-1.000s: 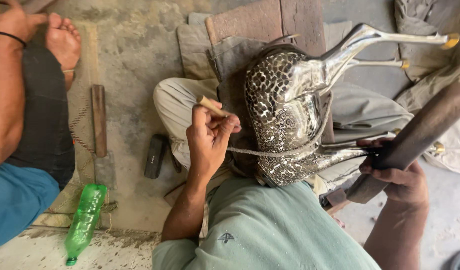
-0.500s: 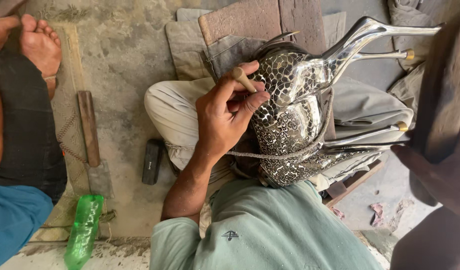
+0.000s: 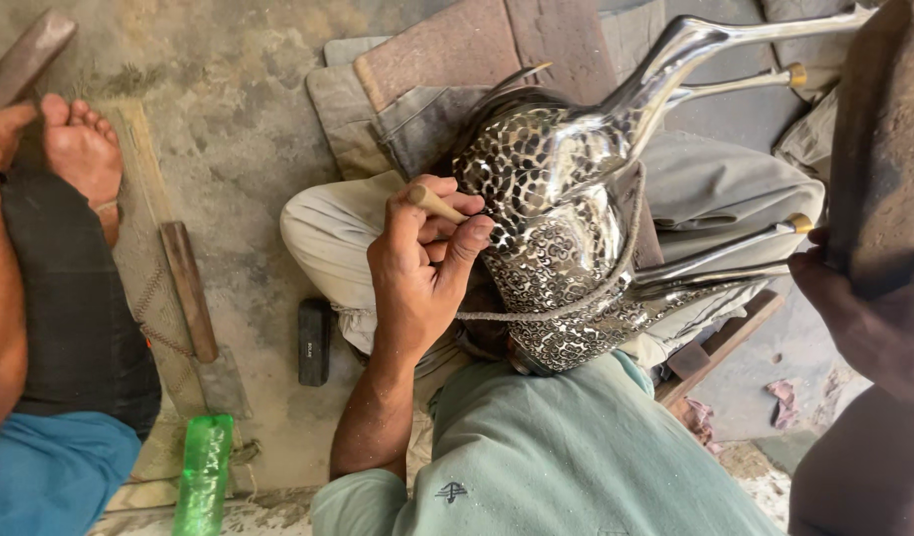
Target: The person uses a wooden mallet and a small metal punch to create a textured pattern on a silver-colored metal vessel. They hold the vessel steady with one hand while striking the punch with the mallet in the other hand.
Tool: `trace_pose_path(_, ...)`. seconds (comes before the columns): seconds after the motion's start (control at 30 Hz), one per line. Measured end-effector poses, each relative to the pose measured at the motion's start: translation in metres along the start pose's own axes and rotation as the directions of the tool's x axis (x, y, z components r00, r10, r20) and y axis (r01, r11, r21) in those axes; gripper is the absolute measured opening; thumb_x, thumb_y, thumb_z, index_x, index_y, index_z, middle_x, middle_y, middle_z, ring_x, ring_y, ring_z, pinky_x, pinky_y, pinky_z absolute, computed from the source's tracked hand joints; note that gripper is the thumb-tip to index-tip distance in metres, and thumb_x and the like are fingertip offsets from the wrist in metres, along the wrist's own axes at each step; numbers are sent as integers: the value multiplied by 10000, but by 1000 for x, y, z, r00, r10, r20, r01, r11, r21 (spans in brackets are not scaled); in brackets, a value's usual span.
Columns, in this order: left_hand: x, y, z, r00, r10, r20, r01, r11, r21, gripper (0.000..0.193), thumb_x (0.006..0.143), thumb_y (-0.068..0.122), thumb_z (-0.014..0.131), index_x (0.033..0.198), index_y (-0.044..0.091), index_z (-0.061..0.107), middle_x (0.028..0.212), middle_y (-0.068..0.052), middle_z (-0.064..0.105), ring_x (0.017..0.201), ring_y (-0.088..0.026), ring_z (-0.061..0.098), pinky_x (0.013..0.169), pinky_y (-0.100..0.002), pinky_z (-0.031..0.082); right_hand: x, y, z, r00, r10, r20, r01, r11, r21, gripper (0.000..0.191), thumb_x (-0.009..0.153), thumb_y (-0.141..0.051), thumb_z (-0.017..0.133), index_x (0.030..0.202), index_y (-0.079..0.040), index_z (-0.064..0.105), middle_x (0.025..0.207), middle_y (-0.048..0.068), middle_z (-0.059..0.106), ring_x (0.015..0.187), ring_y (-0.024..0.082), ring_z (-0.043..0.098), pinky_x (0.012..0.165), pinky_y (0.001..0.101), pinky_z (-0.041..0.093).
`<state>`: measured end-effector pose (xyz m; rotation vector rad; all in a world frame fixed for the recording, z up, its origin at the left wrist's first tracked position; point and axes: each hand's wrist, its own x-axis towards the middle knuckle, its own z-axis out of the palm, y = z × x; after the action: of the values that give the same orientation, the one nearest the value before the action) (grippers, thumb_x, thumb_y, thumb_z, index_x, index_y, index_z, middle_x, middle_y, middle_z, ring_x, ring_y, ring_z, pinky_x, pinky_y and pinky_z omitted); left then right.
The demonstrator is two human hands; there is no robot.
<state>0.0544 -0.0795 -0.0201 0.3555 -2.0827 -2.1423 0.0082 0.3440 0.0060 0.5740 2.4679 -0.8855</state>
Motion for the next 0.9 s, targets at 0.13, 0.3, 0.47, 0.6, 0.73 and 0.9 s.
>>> trace_pose_path(0.13,8,14,24,998,47,47,-52,990,129,356,1033,164,745,1283,12,543,1040,-88,737,896,-100,721,725,-219,594,-5,19,-19,913,-407,-1,402,902,-158,223,1045,-72,699,1189,45,575,986,134,655,762,183,628,660,341,502)
trace_pose_path(0.3,23,20,61,980,142,143,-173,956,238,407,1030,184,745,1339,32,526,1086,-94,739,939,-129,763,733,-235,634,1,34,-30,879,-474,-54,477,877,65,363,1030,-118,735,1270,33,509,978,122,643,760,173,641,614,300,508)
trace_pose_path(0.47,31,20,99,919,306,249,-372,884,285,484,1115,197,690,1522,68,462,1056,-30,739,1037,-136,783,852,-254,649,27,19,-51,847,-530,22,514,809,-286,392,1030,-57,733,1325,55,499,1058,203,664,912,264,704,811,347,605)
trace_pose_path(0.6,40,22,126,940,292,178,-334,893,300,366,1080,157,698,1411,67,569,1115,-89,723,1000,-153,769,754,-240,654,56,-23,-66,548,-835,49,824,528,-204,592,933,45,748,1428,82,424,1195,270,606,1040,347,673,872,409,588)
trace_pose_path(0.73,42,34,134,963,225,149,-264,899,349,341,1033,136,745,1330,47,601,1027,-63,716,877,-130,749,706,-252,663,51,-59,-74,497,-864,77,834,451,-316,690,897,97,780,1474,83,400,1250,281,569,1046,366,664,841,413,575)
trace_pose_path(0.9,43,40,136,963,211,167,-262,880,396,327,1053,170,753,1312,54,591,982,-42,714,875,-111,755,703,-239,654,49,-77,-72,531,-839,117,819,473,-325,661,888,115,763,1455,66,426,1208,262,569,997,356,664,799,414,567)
